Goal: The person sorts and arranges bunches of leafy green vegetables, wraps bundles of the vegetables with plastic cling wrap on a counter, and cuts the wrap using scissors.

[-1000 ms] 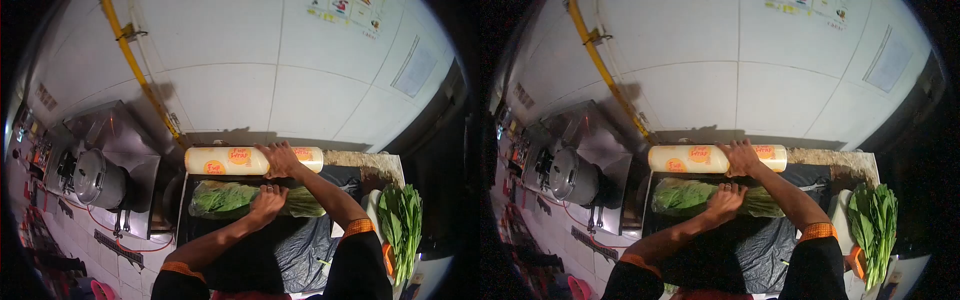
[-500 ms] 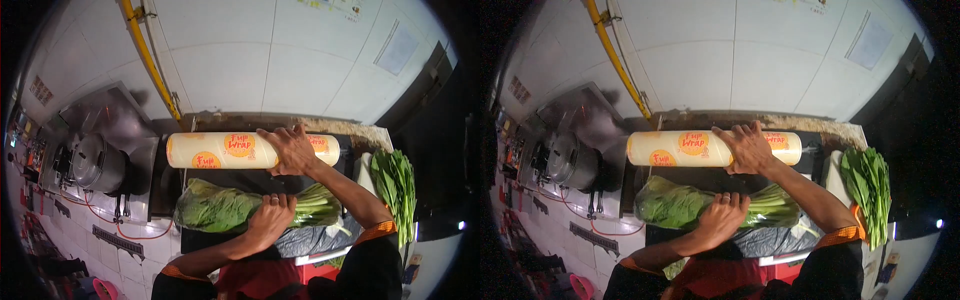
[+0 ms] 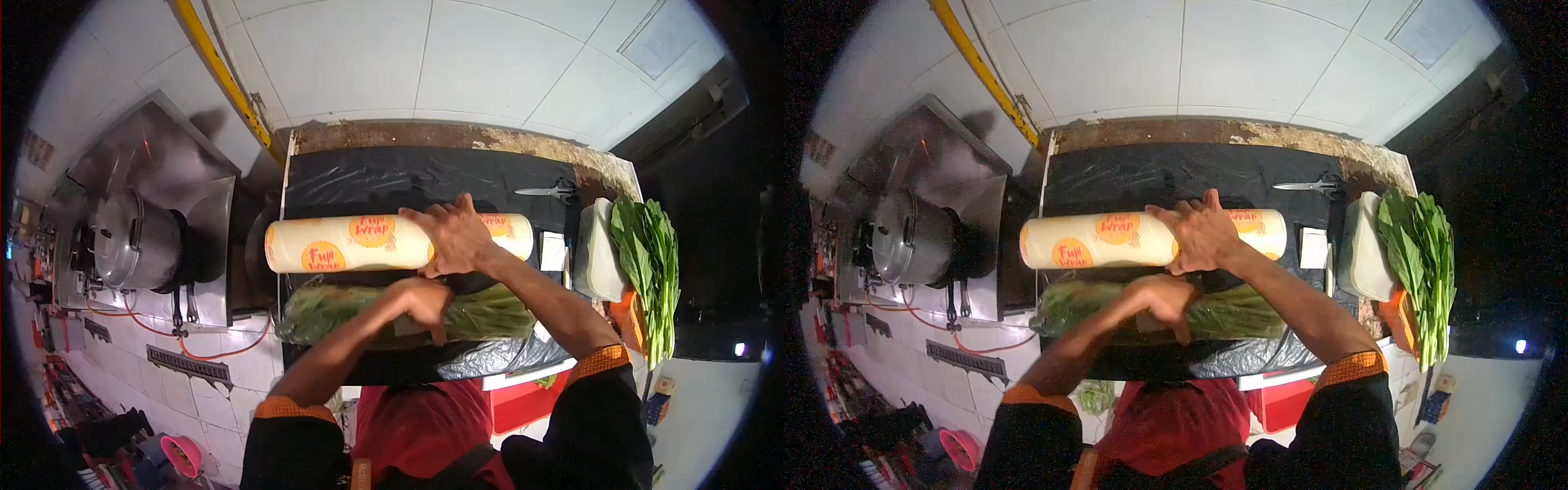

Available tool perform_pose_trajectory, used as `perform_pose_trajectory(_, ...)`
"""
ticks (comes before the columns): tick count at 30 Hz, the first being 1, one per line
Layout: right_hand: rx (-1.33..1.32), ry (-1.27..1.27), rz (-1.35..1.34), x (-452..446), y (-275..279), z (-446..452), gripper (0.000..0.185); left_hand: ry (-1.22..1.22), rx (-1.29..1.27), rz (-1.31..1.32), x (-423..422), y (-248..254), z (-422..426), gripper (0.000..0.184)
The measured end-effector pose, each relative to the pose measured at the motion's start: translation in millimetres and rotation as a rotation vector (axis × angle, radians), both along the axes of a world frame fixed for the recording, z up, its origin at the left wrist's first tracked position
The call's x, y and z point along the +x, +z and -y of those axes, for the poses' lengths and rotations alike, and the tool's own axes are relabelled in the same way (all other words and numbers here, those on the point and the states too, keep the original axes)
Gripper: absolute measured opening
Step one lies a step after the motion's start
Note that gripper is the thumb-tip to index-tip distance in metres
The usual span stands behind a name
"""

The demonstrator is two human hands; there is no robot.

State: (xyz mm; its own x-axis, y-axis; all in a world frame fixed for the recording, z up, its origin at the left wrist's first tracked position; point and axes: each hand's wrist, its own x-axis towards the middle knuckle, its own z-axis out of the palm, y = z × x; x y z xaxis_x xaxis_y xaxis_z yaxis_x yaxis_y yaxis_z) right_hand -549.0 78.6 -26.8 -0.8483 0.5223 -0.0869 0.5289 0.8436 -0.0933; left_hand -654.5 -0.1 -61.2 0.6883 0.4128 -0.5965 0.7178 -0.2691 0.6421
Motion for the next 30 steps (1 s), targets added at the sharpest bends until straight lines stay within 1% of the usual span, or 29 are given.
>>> perform_pose_trajectory(1, -0.041, -0.005, 0.050, -2.5, 4.5, -4.4, 0.098, -0.013, -0.129, 0.005, -3.0, 6.2, -10.3, 0.062)
perform_pose_trajectory(2, -0.047, -0.012, 0.044, -3.0, 8.8, -6.7, 0.093, -0.040, -0.187, -0.014, -4.0, 14.4, -18.7, 0.078)
perform_pose_trajectory(3, -0.053, -0.010, 0.047, -0.3, 5.2, -5.4, 0.093, -0.038, -0.193, -0.011, -5.3, 9.8, -18.1, 0.078)
perform_pose_trajectory(5, 0.198, -0.037, -0.239, 9.3, -4.6, -1.4, 0.081, 0.105, -0.078, 0.268, -11.7, 0.0, -18.7, 0.097)
perform_pose_trajectory(6, 0.142, -0.067, -0.311, 12.7, -8.8, 0.6, 0.081, 0.097, -0.159, 0.250, -14.3, 17.3, -22.0, 0.109)
perform_pose_trajectory(7, 0.135, -0.054, -0.334, 14.7, -12.4, 4.4, 0.081, 0.114, -0.161, 0.229, -13.5, 17.3, -19.0, 0.109)
perform_pose_trajectory(9, 0.297, -0.074, -0.207, 12.8, -20.6, 4.8, 0.089, 0.144, 0.240, 0.127, -10.1, 16.0, -6.0, 0.107)
perform_pose_trajectory(10, 0.270, -0.082, -0.222, 13.2, -16.0, 4.8, 0.093, 0.161, 0.228, 0.103, -11.4, 16.6, 6.4, 0.107)
perform_pose_trajectory(13, 0.237, -0.095, -0.199, 11.6, -13.6, 0.3, 0.093, 0.439, 0.626, 0.078, -4.5, 21.5, 35.5, 0.092)
perform_pose_trajectory(14, 0.238, -0.098, -0.220, 11.3, -13.0, -1.1, 0.093, 0.377, 0.812, 0.031, -13.6, 16.0, 48.0, 0.089)
perform_pose_trajectory(15, 0.229, -0.099, -0.226, 10.7, -14.3, -1.5, 0.093, 0.376, 0.804, 0.023, -15.7, 18.3, 49.9, 0.089)
perform_pose_trajectory(17, 0.201, -0.109, -0.200, 9.0, -13.7, -7.2, 0.093, 0.263, 0.704, -0.102, -16.9, 25.5, 50.8, 0.091)
perform_pose_trajectory(18, 0.175, -0.115, -0.220, 8.3, -12.3, -7.6, 0.092, 0.271, 0.700, -0.098, -18.7, 25.2, 46.6, 0.091)
perform_pose_trajectory(20, 0.149, -0.108, -0.221, 5.9, -8.0, -15.1, 0.092, 0.225, 0.324, -0.016, -24.1, 22.8, 25.9, 0.090)
perform_pose_trajectory(21, 0.115, -0.106, -0.227, 7.3, -6.1, -14.6, 0.091, 0.216, 0.322, 0.001, -21.7, 18.4, 23.3, 0.090)
perform_pose_trajectory(22, 0.188, -0.085, -0.227, 6.4, -1.8, -15.4, 0.094, 0.193, 0.310, 0.027, -21.6, 12.1, 16.8, 0.089)
perform_pose_trajectory(23, 0.191, -0.091, -0.217, 4.1, -4.2, -9.4, 0.094, 0.173, 0.291, 0.051, -21.3, 3.9, 13.0, 0.089)
perform_pose_trajectory(25, 0.250, -0.177, -0.199, -4.3, -15.3, -1.1, 0.096, 0.128, 0.249, 0.087, -26.9, -3.1, -1.6, 0.087)
perform_pose_trajectory(26, 0.234, -0.172, -0.214, -3.0, -18.4, -1.5, 0.097, 0.113, 0.219, 0.103, -27.3, -8.1, -1.2, 0.087)
perform_pose_trajectory(27, 0.219, -0.182, -0.203, -2.7, -20.9, -7.4, 0.097, 0.098, 0.189, 0.118, -27.8, -4.5, -2.0, 0.087)
perform_pose_trajectory(28, 0.199, -0.168, -0.240, -1.8, -23.3, -13.2, 0.097, 0.061, 0.230, 0.060, -28.2, 25.1, -2.8, 0.089)
perform_pose_trajectory(29, 0.183, -0.156, -0.277, 0.6, -24.4, -13.6, 0.097, 0.021, 0.277, 0.004, -25.2, 39.9, -2.7, 0.092)
perform_pose_trajectory(30, 0.193, -0.168, -0.246, -0.8, -22.0, -13.8, 0.094, 0.011, 0.278, 0.015, -17.4, 35.9, 6.8, 0.092)
